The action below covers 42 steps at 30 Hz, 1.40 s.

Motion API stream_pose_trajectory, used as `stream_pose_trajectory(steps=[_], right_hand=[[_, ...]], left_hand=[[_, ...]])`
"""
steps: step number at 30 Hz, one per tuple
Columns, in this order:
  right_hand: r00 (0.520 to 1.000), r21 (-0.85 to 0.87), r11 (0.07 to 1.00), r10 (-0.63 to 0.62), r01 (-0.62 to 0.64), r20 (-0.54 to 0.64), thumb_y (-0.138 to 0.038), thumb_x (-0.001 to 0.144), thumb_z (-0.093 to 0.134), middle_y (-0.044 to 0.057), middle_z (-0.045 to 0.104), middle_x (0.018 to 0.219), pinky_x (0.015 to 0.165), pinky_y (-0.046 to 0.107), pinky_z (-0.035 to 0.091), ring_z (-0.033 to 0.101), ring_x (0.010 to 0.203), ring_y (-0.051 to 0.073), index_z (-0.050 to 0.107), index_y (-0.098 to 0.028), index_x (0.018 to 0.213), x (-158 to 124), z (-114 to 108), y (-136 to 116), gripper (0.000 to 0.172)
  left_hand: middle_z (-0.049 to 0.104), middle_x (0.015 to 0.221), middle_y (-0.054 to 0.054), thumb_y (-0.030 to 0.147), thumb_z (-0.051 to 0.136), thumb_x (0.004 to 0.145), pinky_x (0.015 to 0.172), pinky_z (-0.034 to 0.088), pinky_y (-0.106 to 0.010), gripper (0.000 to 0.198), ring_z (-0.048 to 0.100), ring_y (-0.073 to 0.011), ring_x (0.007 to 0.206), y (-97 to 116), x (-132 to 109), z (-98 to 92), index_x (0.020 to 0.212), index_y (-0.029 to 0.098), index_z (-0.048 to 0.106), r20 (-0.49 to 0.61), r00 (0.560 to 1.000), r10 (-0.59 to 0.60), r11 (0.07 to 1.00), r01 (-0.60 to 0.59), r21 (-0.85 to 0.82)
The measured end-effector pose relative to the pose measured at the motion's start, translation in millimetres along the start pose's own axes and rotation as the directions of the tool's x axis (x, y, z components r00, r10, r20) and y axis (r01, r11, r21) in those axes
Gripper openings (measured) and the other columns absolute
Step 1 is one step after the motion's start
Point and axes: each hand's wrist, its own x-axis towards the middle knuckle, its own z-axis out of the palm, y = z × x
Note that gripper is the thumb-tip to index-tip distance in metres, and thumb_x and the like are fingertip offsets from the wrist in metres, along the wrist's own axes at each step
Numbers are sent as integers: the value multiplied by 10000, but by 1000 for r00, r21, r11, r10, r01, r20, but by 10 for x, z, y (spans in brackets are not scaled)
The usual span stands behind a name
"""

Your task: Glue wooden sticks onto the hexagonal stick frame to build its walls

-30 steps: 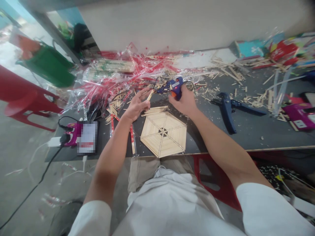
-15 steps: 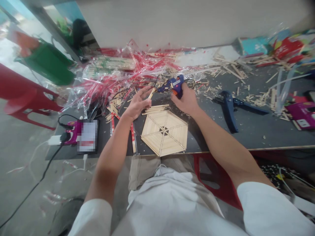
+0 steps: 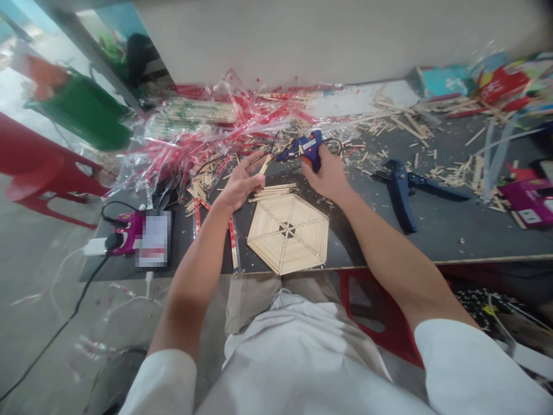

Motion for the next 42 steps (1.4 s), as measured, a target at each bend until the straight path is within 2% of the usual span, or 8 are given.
stream_pose_trajectory(steps=[12, 25, 29, 32, 36, 39, 42], right_hand=[[1000, 18, 1000, 7, -7, 9, -533, 904, 584, 55, 592, 691, 646, 396, 445, 567, 628, 241, 585, -228, 1048, 22, -12, 36, 338], [1000, -35, 999, 22, -23, -21, -366, 884, 631, 79, 614, 765, 729, 433, 485, 619, 730, 277, 579, -232, 1036, 32, -114, -30, 209], [992, -58, 993, 97, -102, -85, -346, 851, 694, 100, 644, 824, 815, 467, 516, 637, 782, 285, 582, -215, 994, 69, -124, 13, 224], [975, -77, 976, 194, -203, -110, -393, 842, 743, 102, 650, 831, 886, 495, 524, 638, 793, 278, 598, -193, 978, 102, -124, 95, 283], [944, -116, 939, 316, -325, -94, -430, 826, 779, 111, 670, 851, 928, 520, 526, 650, 851, 295, 630, -163, 1005, 112, -87, 249, 354], [939, -150, 927, 334, -343, -83, -371, 832, 769, 164, 694, 1010, 988, 527, 516, 665, 994, 329, 633, -126, 1114, 105, -68, 342, 398], [956, -175, 942, 266, -286, -126, -269, 858, 706, 201, 663, 1169, 1064, 535, 486, 626, 1163, 346, 621, -128, 1162, 108, -104, 350, 346]], left_hand=[[474, 1658, -124, 354, 828, 716, 540, 452, -262, 773, 603, -78, 681, -10, -4, -9, 1450, 308, 591, -6, 1000, -9, 1000, 8, -15], [540, 1604, -120, 402, 890, 688, 549, 462, -251, 809, 606, -70, 676, -8, -12, 28, 1440, 310, 606, -43, 999, -23, 999, 21, -49], [573, 1573, -150, 434, 898, 725, 560, 470, -242, 820, 603, -65, 683, 15, -27, 58, 1463, 285, 574, -52, 997, -60, 997, 57, -55], [638, 1502, -119, 475, 883, 768, 566, 479, -225, 788, 621, -67, 700, 35, -19, 39, 1467, 289, 571, -126, 990, -62, 994, 50, -93], [716, 1393, -78, 602, 838, 808, 538, 483, -205, 581, 632, -81, 696, 61, 23, -52, 1274, 289, 690, -318, 948, -21, 971, -57, -233], [746, 1298, -75, 623, 850, 795, 492, 465, -182, 481, 605, -71, 652, 47, 70, -119, 1101, 269, 739, -487, 872, -44, 948, -118, -296], [734, 1225, -60, 614, 880, 771, 443, 429, -144, 475, 546, -35, 598, 16, 107, -157, 1052, 260, 735, -618, 781, -85, 940, -144, -311]])
